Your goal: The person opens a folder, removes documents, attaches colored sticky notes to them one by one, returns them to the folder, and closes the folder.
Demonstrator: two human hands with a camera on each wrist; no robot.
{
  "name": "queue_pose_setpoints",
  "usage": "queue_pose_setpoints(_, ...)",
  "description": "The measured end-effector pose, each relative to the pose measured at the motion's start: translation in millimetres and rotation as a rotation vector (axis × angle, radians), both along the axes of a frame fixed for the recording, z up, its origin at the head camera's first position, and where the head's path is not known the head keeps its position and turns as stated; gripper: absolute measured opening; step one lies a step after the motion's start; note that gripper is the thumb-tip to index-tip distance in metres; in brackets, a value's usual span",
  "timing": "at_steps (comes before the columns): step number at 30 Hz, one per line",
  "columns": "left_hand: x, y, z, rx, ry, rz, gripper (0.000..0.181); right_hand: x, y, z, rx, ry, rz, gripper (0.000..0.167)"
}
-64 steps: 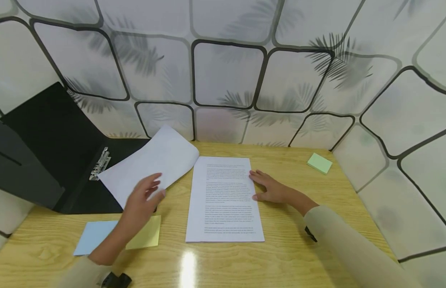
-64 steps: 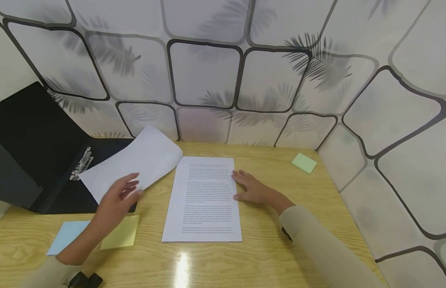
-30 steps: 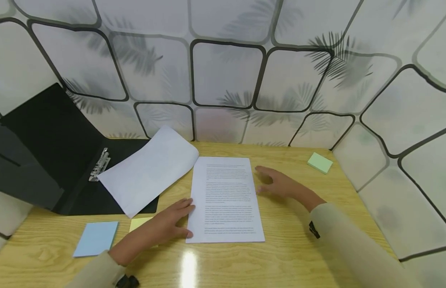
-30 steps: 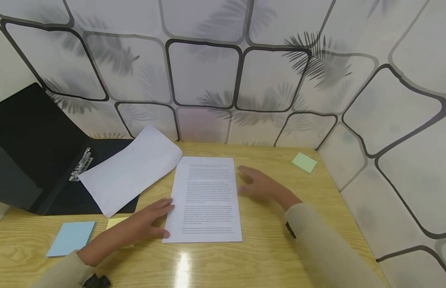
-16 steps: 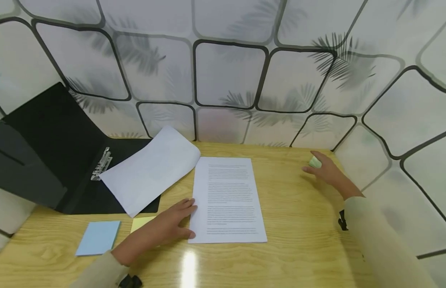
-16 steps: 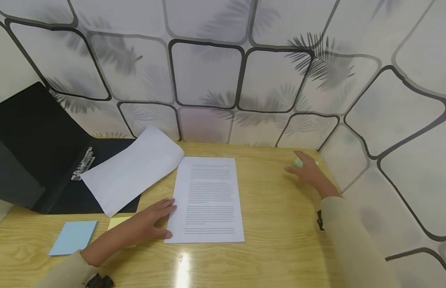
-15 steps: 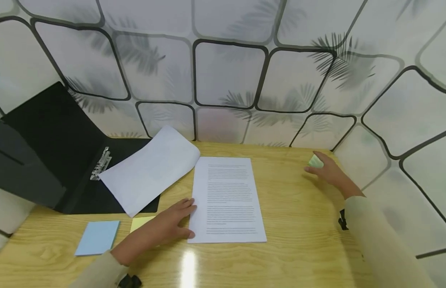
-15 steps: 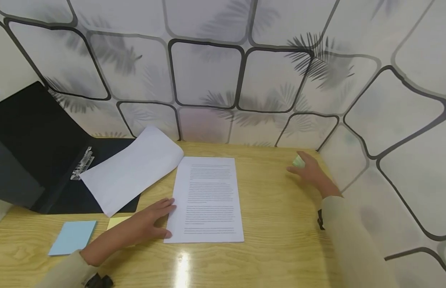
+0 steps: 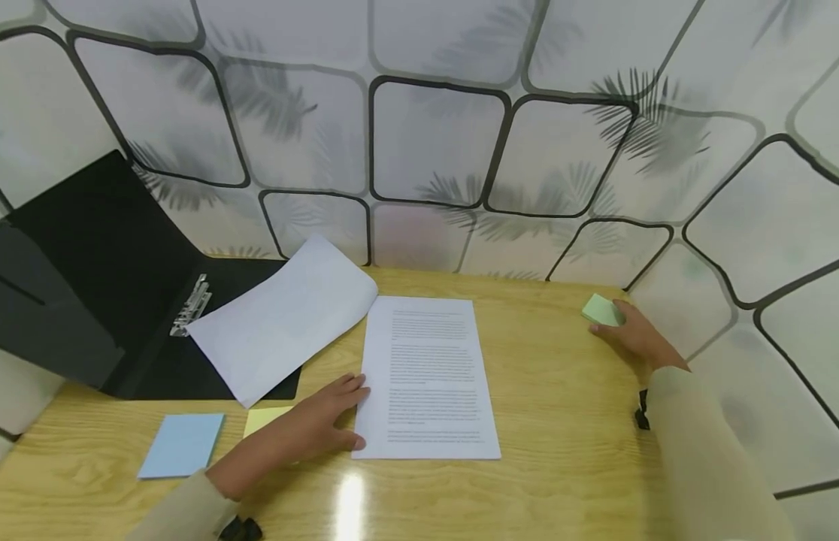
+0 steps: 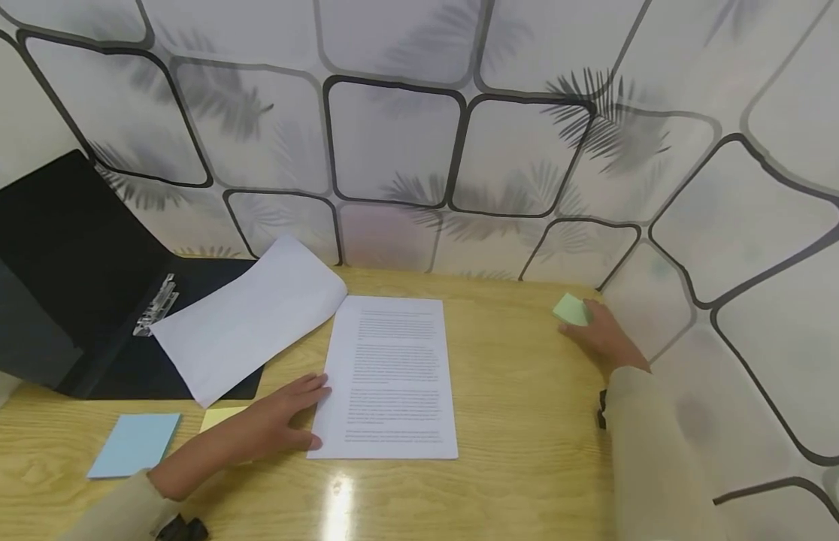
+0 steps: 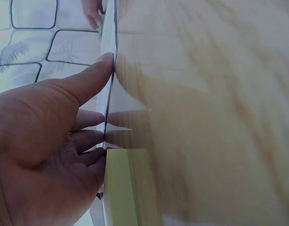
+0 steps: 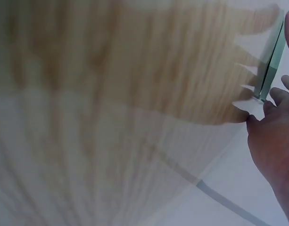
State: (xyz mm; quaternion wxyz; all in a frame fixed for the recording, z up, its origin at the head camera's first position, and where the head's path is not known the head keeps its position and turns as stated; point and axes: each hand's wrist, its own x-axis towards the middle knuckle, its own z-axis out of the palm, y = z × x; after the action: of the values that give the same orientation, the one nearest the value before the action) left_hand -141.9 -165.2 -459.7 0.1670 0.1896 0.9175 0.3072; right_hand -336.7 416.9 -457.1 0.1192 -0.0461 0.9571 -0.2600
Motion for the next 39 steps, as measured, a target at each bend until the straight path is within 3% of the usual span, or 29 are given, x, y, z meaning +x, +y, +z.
queue_pose_setpoints(13, 1.7, 0.6, 1.8, 0.000, -0.002, 0.009, 0.080, -6.3, 1.5, -4.5, 0.080, 0.021, -0.010, 0.103)
queue_pose_setpoints(23, 2.4, 1.9, 3.7, -0.011, 0.004, 0.012, 0.079, 1.1, -13.2, -1.1, 0.036, 0.063, 0.017, 0.102)
queue_pose_setpoints(32, 2.9, 4.0, 6.2, -0.019, 0.002, 0.020, 0.077, 12.4, -65.5, 5.3, -0.009, 0.155, 0.140, 0.091)
queue_pose_setpoints(39, 3.2, 5.9, 8.2, -0.016, -0.007, 0.037, 0.076, 37.4, -131.1, 16.1, -0.077, 0.187, 0.234, 0.090)
